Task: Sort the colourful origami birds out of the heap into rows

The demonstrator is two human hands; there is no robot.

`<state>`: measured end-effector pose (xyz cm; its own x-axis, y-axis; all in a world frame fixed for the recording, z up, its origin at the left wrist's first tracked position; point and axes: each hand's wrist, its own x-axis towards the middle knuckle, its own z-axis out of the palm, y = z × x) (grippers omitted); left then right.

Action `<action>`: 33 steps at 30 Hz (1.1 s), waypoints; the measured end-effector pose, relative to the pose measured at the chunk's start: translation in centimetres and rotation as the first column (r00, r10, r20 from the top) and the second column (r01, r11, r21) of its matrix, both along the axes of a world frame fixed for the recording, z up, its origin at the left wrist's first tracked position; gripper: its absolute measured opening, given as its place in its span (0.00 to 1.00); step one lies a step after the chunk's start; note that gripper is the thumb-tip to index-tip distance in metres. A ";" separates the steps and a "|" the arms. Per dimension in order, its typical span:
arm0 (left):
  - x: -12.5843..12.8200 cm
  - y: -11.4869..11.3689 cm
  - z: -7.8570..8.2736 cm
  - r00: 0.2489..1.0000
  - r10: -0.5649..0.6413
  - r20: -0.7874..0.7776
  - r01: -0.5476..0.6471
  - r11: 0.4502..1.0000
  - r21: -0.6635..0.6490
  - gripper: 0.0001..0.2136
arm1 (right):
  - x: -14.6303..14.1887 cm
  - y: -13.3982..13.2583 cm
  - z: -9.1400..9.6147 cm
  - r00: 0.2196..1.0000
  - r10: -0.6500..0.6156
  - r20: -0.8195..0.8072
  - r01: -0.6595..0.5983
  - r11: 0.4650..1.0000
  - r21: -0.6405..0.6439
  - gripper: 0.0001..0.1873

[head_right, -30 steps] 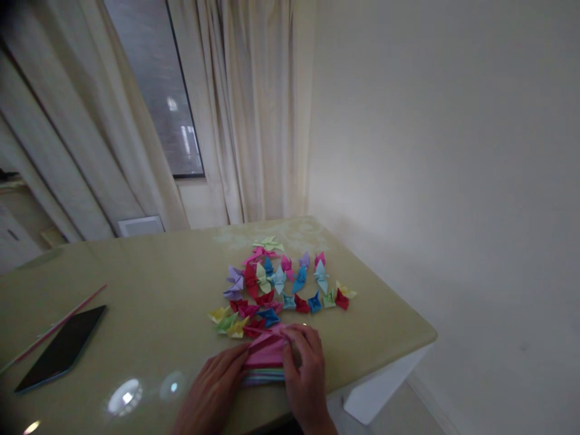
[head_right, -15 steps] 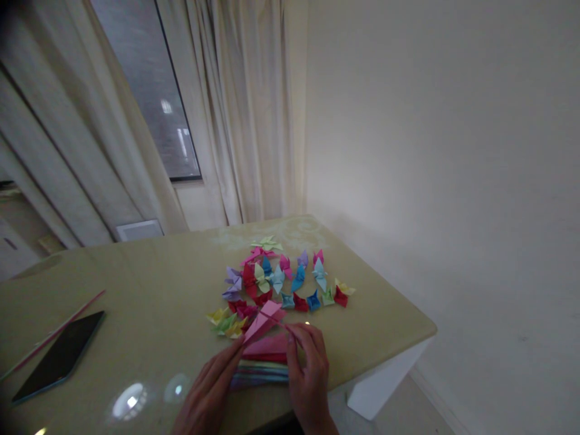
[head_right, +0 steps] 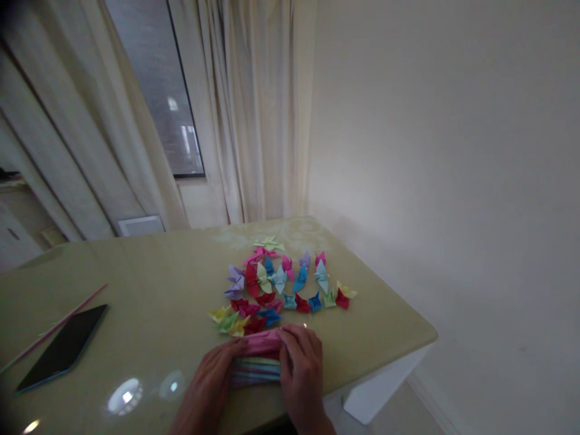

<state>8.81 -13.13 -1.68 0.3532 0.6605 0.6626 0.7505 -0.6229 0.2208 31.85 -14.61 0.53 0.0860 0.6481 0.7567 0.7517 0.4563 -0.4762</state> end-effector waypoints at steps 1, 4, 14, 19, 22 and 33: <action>0.1 0.0 -0.3 1.000 0.008 -0.002 -0.008 1.000 -0.019 0.19 | -0.2 0.1 0.0 1.000 0.004 0.030 -0.004 1.000 -0.023 0.18; 0.5 -0.1 -0.8 0.999 0.037 0.001 -0.037 0.992 -0.124 0.16 | -0.5 0.3 0.1 0.995 0.033 0.090 -0.023 0.994 -0.103 0.20; 1.0 -0.2 -0.1 0.983 0.104 0.148 -0.049 0.941 -0.334 0.14 | -0.6 0.3 0.4 0.986 0.136 0.098 -0.118 0.979 -0.167 0.23; 0.7 -0.3 -1.7 0.995 0.096 0.030 -0.087 0.972 -0.220 0.23 | -1.0 0.2 1.0 0.970 0.187 0.155 -0.151 0.965 -0.216 0.23; 0.6 -0.6 -1.5 0.992 0.127 0.012 -0.119 0.958 -0.261 0.24 | -1.1 0.1 1.2 0.967 0.197 0.161 -0.154 0.956 -0.249 0.18; 0.7 -0.4 -1.1 0.983 0.009 -0.181 -0.042 0.982 -0.184 0.28 | -1.6 0.2 0.5 0.954 0.147 0.261 -0.084 0.968 -0.238 0.07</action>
